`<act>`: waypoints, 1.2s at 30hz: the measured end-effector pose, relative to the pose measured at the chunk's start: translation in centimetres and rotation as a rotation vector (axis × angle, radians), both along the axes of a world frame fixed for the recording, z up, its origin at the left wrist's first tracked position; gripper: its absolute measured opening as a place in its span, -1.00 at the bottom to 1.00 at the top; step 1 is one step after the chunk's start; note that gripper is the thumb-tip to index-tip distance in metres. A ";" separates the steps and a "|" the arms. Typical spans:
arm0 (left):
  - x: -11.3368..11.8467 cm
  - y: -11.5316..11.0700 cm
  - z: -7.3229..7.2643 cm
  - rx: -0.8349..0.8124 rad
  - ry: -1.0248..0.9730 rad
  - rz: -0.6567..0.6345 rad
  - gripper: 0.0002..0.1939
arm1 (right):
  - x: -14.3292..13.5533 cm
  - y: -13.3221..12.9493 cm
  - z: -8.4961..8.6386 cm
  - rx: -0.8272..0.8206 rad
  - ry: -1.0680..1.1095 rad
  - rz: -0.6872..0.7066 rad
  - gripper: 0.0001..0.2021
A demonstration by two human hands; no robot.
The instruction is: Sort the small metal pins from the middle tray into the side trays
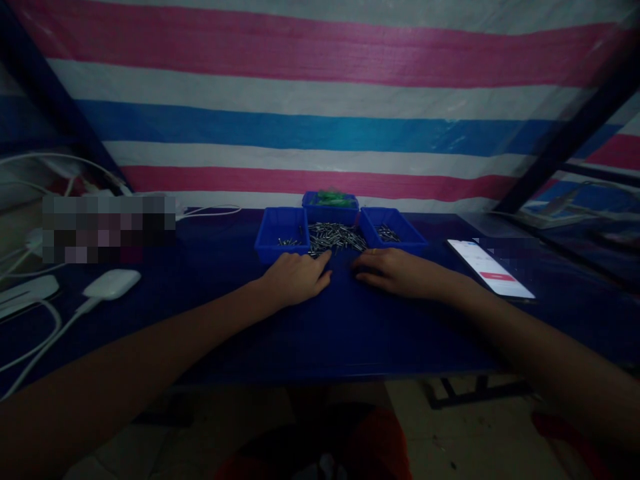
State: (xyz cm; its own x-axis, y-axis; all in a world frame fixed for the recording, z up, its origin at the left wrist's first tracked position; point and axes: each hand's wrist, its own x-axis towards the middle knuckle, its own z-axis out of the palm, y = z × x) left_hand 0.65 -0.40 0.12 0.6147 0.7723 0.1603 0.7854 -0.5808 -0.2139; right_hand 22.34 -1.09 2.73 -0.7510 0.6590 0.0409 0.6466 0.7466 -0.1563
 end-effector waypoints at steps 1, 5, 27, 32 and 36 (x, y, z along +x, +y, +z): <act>0.0 0.0 0.0 -0.005 0.007 0.001 -0.54 | 0.0 0.0 0.0 -0.001 -0.002 -0.002 -0.75; 0.0 0.0 0.2 -0.040 0.016 0.001 -0.57 | -0.1 0.0 0.0 -0.007 -0.008 -0.002 -0.75; -0.1 0.0 0.4 0.002 -0.044 -0.088 -0.75 | 0.0 -0.1 -0.1 -0.020 0.012 -0.001 -0.76; -0.1 0.0 0.4 0.024 -0.039 -0.163 -0.79 | 0.0 -0.1 -0.1 -0.017 -0.003 0.000 -0.75; 0.2 -0.4 0.3 0.049 -0.066 -0.264 -0.79 | -0.2 -0.1 -0.1 -0.004 0.022 0.011 -0.76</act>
State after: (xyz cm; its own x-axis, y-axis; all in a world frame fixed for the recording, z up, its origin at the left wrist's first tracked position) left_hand 0.80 -0.78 0.39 0.7806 0.5773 0.2395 0.6216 -0.7574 -0.2001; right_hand 22.16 -1.24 2.62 -0.7570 0.6511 0.0550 0.6349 0.7528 -0.1735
